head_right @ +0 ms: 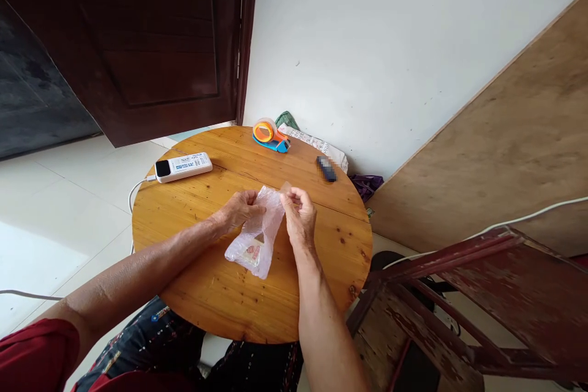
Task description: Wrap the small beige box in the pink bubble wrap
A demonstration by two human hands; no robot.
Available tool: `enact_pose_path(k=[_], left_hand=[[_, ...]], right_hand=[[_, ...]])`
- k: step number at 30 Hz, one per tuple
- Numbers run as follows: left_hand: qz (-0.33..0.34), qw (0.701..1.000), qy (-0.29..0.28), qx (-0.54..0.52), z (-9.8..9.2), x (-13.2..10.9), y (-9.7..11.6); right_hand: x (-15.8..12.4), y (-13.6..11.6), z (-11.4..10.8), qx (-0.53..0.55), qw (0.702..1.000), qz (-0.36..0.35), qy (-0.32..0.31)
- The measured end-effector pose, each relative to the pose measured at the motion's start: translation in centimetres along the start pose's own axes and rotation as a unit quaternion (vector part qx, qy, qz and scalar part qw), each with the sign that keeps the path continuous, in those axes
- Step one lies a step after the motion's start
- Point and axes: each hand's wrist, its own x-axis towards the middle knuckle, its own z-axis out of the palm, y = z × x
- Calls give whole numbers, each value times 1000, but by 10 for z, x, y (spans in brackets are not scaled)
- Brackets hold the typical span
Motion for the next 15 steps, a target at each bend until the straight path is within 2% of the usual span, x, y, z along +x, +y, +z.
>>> enact_pose_path(k=[2, 6, 11, 15], left_hand=[[14, 999, 5, -30, -2, 2, -5], [23, 997, 29, -70, -8, 1, -4], [36, 996, 10, -78, -6, -4, 1], [81, 994, 9, -68, -1, -8, 2]], right_hand=[[-5, -10, -2, -64, 996, -41, 35], [-19, -32, 1, -156, 984, -85, 13], [-25, -32, 10, -165, 980, -32, -107], [-25, -22, 14, -135, 982, 8, -129]])
